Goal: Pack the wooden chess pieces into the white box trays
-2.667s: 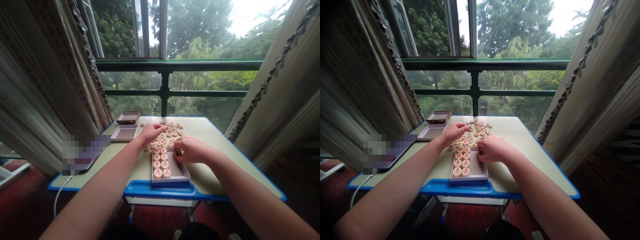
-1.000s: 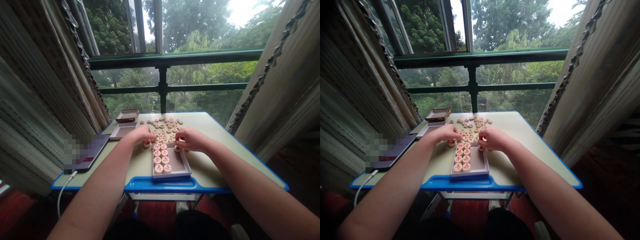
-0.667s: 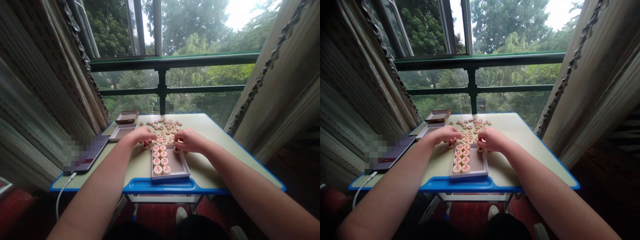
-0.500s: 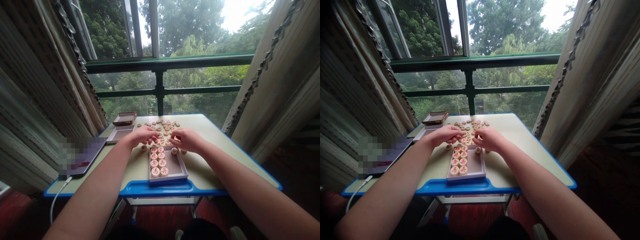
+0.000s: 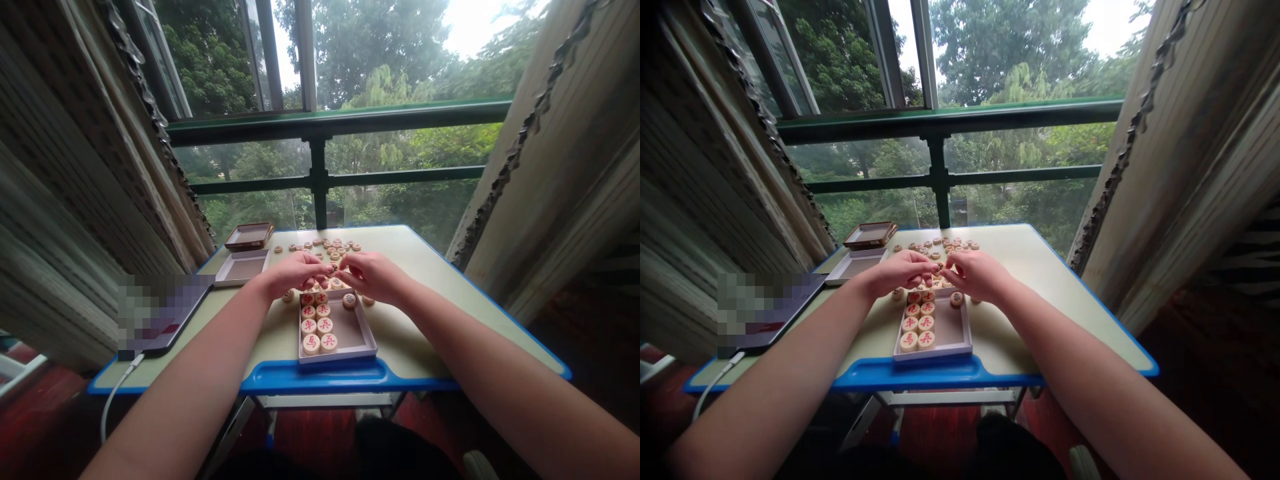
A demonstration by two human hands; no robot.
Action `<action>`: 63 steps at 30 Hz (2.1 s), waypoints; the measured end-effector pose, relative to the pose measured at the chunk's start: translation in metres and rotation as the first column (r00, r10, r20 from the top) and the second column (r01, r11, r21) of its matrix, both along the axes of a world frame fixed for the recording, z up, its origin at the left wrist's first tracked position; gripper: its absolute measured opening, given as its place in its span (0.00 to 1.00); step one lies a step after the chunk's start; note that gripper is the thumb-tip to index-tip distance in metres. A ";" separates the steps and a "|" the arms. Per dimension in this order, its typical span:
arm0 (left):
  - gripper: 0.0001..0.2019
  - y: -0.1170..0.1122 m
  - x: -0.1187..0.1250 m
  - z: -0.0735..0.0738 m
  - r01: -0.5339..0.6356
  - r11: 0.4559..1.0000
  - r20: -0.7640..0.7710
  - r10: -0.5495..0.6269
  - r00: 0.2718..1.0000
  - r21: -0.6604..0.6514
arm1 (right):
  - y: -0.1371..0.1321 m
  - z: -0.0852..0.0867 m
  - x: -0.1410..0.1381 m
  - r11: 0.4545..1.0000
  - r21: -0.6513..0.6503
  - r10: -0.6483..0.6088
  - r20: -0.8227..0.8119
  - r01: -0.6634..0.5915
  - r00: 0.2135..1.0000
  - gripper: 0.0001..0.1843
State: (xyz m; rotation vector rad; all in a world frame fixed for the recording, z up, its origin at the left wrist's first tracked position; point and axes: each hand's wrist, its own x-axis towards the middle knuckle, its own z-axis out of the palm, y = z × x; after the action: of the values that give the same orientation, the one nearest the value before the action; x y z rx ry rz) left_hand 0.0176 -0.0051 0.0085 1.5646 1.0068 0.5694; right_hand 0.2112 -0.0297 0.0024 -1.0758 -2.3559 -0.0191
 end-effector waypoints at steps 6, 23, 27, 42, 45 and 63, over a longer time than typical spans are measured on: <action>0.14 0.003 0.001 -0.004 -0.011 1.000 0.035 0.012 0.999 -0.028 | -0.001 0.002 0.000 1.000 0.004 0.007 -0.010 -0.007 1.000 0.10; 0.17 -0.002 0.001 0.002 0.039 0.994 -0.019 -0.038 0.999 0.098 | -0.004 0.008 0.005 0.998 -0.040 -0.047 0.000 0.047 0.999 0.08; 0.15 -0.004 0.007 -0.003 -0.014 0.975 -0.083 0.033 0.996 0.221 | -0.007 0.011 0.002 0.992 -0.090 -0.080 0.147 0.094 0.986 0.05; 0.15 0.011 0.006 -0.019 0.032 0.850 -0.314 0.160 0.936 0.526 | 0.027 -0.016 0.008 0.974 -0.147 -0.166 0.052 0.172 0.985 0.11; 0.15 0.012 0.007 -0.021 0.131 0.819 -0.379 0.112 0.918 0.559 | 0.030 -0.021 0.004 0.984 -0.157 -0.081 0.045 0.087 0.996 0.11; 0.17 0.021 0.002 -0.026 0.100 0.778 -0.428 0.229 0.874 0.620 | 0.039 -0.023 0.004 0.957 -0.255 -0.131 0.046 0.139 0.990 0.13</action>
State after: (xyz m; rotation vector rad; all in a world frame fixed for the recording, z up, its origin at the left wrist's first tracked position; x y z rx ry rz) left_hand 0.0200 0.0164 -0.0177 2.3663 1.3358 0.6132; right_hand 0.2154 0.0094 -0.0202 -1.3672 -2.3517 0.2301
